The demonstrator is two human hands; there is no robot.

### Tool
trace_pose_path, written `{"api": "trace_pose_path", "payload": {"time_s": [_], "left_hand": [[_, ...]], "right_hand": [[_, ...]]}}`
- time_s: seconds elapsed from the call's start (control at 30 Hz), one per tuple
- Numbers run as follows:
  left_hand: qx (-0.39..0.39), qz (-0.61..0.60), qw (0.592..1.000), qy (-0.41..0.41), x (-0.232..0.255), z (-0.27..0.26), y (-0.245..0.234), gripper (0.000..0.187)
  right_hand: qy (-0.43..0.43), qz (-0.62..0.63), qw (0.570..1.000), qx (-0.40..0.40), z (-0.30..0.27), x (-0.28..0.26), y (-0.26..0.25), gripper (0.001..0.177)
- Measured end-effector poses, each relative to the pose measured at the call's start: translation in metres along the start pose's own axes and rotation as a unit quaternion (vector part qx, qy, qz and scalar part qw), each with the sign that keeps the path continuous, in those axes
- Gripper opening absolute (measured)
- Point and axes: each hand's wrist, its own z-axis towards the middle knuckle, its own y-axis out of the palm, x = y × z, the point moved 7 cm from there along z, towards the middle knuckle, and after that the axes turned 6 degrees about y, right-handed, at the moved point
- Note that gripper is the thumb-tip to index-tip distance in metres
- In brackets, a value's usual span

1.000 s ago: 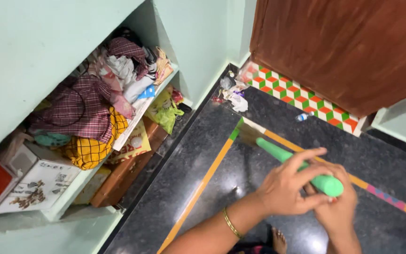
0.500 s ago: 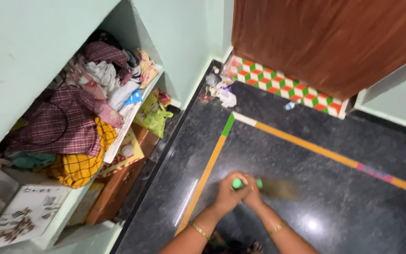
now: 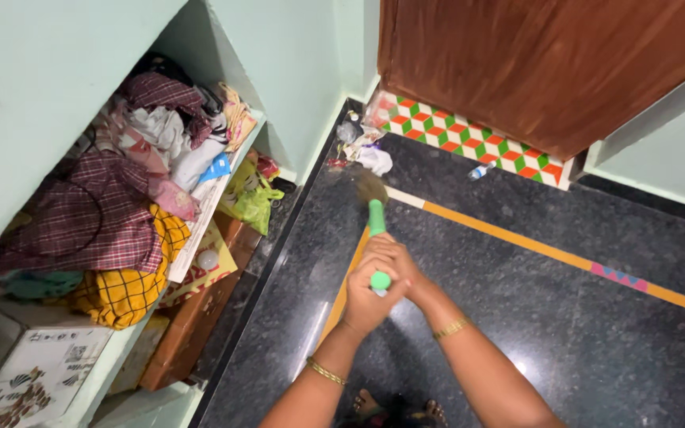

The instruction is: The person sweeps a dark tiled floor using a green-handled broom. They gather scattered debris, including paper and wrappers, into a pile near a wooden door and a blue bucket. The person moves around the room to collect trash from different areas.

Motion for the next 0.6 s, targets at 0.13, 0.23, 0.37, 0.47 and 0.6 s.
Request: {"api": "trace_pose_path", "payload": {"time_s": [0.13, 0.23, 0.37, 0.47, 0.6], "left_hand": [[-0.046, 0.048, 0.994, 0.087, 0.038, 0.030, 0.020, 0.021], [-0.067, -0.036, 0.997, 0.021, 0.012, 0.028, 0.050, 0.021], [-0.044, -0.088, 0.992, -0.081, -0.052, 0.002, 0.075, 0.022], [-0.043, -0.035, 0.991, -0.120, -0.083, -0.018, 0.084, 0.024], [-0.013, 0.097, 0.988, -0.117, -0.089, -0.020, 0.098, 0.026]], "right_hand": [[0.005, -0.050, 0.996, 0.074, -0.024, -0.046, -0.045, 0.025], [0.090, -0.094, 0.981, 0.142, -0.045, -0.018, -0.068, 0.027], [0.116, -0.126, 0.978, 0.116, -0.069, 0.057, -0.068, 0.026], [0.161, -0.032, 0.984, 0.072, -0.082, 0.114, -0.054, 0.028], [0.048, 0.014, 0.998, 0.025, -0.070, 0.136, -0.056, 0.032]]}}
